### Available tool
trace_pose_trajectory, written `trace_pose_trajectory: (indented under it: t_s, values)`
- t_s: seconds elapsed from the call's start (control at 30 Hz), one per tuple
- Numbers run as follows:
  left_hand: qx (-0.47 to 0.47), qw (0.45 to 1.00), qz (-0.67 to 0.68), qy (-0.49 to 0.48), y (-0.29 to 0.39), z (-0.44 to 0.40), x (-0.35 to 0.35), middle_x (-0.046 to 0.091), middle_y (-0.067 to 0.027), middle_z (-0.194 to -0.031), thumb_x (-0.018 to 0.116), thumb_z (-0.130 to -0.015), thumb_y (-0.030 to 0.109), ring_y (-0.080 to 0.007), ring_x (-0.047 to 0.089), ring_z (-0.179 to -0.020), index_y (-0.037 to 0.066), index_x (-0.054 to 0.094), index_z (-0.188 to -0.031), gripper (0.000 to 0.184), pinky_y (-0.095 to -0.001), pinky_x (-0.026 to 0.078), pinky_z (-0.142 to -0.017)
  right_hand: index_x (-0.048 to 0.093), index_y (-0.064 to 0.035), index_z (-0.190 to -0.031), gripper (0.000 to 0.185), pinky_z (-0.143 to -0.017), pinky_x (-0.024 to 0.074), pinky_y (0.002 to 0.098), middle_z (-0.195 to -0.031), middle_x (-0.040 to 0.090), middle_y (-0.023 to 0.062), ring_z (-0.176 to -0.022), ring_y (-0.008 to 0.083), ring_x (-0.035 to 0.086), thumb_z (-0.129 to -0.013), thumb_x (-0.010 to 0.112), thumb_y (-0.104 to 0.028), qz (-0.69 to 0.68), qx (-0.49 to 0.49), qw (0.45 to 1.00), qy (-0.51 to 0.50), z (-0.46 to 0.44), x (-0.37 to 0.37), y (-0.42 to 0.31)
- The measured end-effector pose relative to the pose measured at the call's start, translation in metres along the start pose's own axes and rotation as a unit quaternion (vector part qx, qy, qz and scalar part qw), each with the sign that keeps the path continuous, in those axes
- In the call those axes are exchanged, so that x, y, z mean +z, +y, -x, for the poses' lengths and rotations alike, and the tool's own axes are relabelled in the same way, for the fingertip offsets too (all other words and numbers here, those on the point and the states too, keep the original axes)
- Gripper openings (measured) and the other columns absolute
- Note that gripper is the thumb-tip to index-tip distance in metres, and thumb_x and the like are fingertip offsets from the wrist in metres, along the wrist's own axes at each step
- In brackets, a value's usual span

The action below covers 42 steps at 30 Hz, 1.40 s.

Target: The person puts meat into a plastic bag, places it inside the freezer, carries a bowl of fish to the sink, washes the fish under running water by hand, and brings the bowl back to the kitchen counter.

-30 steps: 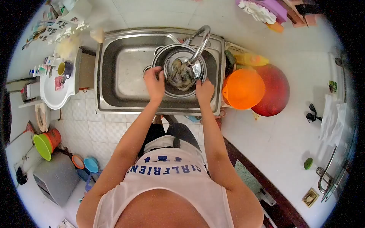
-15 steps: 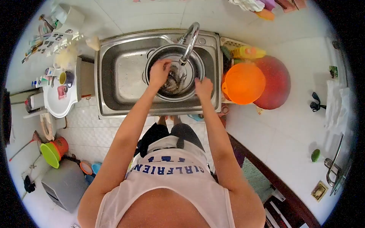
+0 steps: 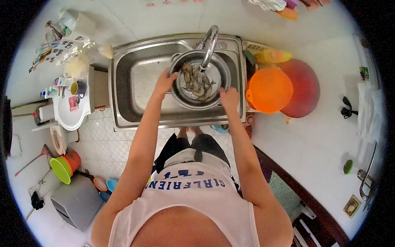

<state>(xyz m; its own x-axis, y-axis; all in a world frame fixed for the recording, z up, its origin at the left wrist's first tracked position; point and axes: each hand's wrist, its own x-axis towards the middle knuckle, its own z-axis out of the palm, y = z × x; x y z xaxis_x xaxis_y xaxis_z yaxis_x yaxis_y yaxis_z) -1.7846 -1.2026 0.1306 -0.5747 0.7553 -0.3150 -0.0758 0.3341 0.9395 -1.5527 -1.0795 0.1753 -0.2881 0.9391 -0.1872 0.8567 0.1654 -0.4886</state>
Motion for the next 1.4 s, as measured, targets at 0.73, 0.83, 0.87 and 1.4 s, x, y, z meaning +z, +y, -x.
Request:
trace_pose_trajectory:
  t_s: [0.73,0.83,0.87,1.4]
  values:
    - [-0.017,0.993,-0.113,0.04,-0.001,0.015,0.014,0.061,-0.0146,-0.089,0.048,-0.073,0.0,-0.0218,0.057,-0.081,-0.004,0.054,-0.101,0.029,-0.0316,0.043,-0.071,0.053,0.0103,-0.068,0.044,-0.064,0.0433,0.0433,-0.069,0.056,0.0268,-0.072,0.04,0.057,-0.076,0.057,-0.033,-0.052,-0.022,0.997,-0.059,-0.017,-0.009,0.003]
    - [0.019,0.985,-0.16,0.052,-0.017,0.008,0.017,0.061,-0.0147,-0.089,0.046,-0.074,0.0,-0.0214,0.057,-0.08,-0.003,0.053,-0.102,0.03,-0.0311,0.043,-0.071,0.053,0.0103,-0.066,0.042,-0.063,0.043,0.0436,-0.069,0.055,0.0269,-0.072,0.0402,0.056,-0.076,0.056,-0.03,-0.13,0.008,0.988,-0.079,-0.036,-0.014,0.03]
    - [0.026,0.984,-0.172,0.044,-0.03,0.006,0.014,0.061,-0.0148,-0.089,0.046,-0.074,0.0,-0.0209,0.057,-0.08,-0.003,0.053,-0.103,0.03,-0.031,0.043,-0.071,0.053,0.0102,-0.068,0.041,-0.063,0.0429,0.0438,-0.068,0.055,0.0268,-0.071,0.0403,0.056,-0.076,0.056,-0.03,-0.061,-0.027,0.997,-0.048,-0.018,-0.011,0.025]
    - [-0.038,0.997,0.006,0.067,-0.042,0.022,0.048,0.055,-0.0021,-0.081,0.046,-0.084,0.006,-0.0099,0.049,-0.068,0.003,0.051,-0.096,0.014,-0.0251,0.041,-0.054,0.054,-0.0011,-0.109,0.035,-0.059,0.0453,0.041,-0.074,0.06,0.0217,-0.062,0.0355,0.057,-0.079,0.055,-0.02,-0.017,-0.068,0.993,0.097,0.015,-0.041,-0.025]
